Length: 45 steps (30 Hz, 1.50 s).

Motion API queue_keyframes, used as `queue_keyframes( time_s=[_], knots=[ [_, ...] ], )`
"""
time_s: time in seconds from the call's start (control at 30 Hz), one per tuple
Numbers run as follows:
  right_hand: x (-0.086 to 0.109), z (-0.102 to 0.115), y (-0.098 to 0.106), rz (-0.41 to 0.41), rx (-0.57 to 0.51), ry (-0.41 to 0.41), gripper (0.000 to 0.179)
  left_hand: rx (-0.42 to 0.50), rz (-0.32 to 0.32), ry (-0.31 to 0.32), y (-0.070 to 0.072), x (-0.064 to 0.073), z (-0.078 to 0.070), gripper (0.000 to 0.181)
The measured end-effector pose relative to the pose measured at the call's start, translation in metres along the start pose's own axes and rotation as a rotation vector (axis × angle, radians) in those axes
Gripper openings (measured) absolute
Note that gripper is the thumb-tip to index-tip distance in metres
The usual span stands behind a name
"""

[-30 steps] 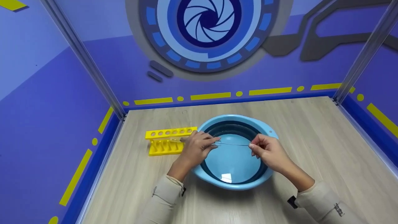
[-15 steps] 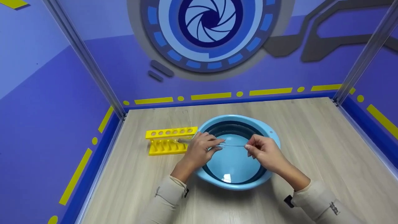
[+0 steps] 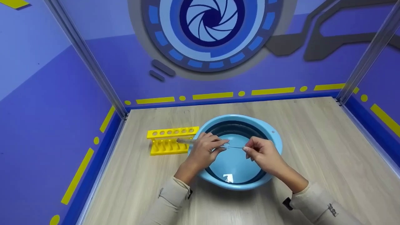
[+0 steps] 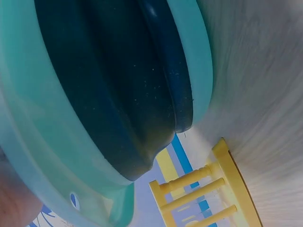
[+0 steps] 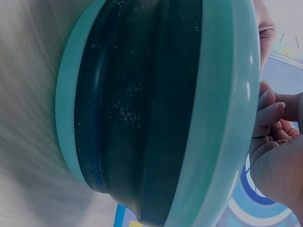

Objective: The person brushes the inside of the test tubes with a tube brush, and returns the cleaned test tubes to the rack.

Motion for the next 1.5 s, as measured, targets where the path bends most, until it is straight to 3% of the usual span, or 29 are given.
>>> queue_keyframes(
  time_s=[0.2,0.37,0.53,0.63,0.87,1.0,1.13,1.23,1.33,1.4,1.5],
  knots=[
    [0.0,-0.005,0.0,0.006,0.016,0.009,0.011,-0.002,0.007,0.003,0.001,0.0,0.002,0.036],
    [0.001,-0.006,0.005,0.005,0.041,0.009,0.011,-0.014,-0.001,-0.034,0.0,-0.001,0.0,0.035],
    [0.0,-0.006,0.004,0.018,-0.001,-0.029,0.014,-0.044,-0.064,-0.068,0.003,-0.003,-0.001,0.034],
    [0.0,-0.01,0.001,0.034,-0.1,-0.11,0.016,-0.075,-0.106,-0.088,0.005,-0.004,-0.001,0.033],
    [0.002,-0.024,-0.007,0.077,-0.423,-0.406,0.022,-0.126,-0.171,-0.152,0.005,0.001,-0.002,0.03],
    [0.002,-0.029,-0.013,0.126,-0.562,-0.555,0.02,-0.213,-0.221,-0.206,0.005,0.003,-0.003,0.028],
    [0.004,-0.031,-0.014,0.156,-0.605,-0.614,0.022,-0.288,-0.208,-0.24,0.005,0.004,-0.006,0.026],
    [0.003,-0.027,-0.009,0.117,-0.465,-0.484,0.019,-0.272,-0.154,-0.232,0.004,0.003,-0.008,0.028],
    [0.003,-0.019,-0.004,0.049,-0.206,-0.241,0.015,-0.222,-0.087,-0.218,0.004,0.001,-0.009,0.03],
    [0.003,-0.009,-0.002,0.014,-0.005,-0.018,0.012,-0.188,-0.043,-0.221,0.005,0.0,-0.01,0.031],
    [0.009,0.009,-0.003,-0.027,0.293,0.39,0.014,-0.094,0.033,-0.219,0.008,-0.004,-0.01,0.031]
  ],
)
Point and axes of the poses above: each hand's wrist, its own x-axis away from the middle knuckle, its own y-axis out of the back of the hand, z = x × y, the point moved 6 cm from there along -x, towards the middle knuckle, and after that the axes turned 9 degrees about -x, right-handed, at the moved point
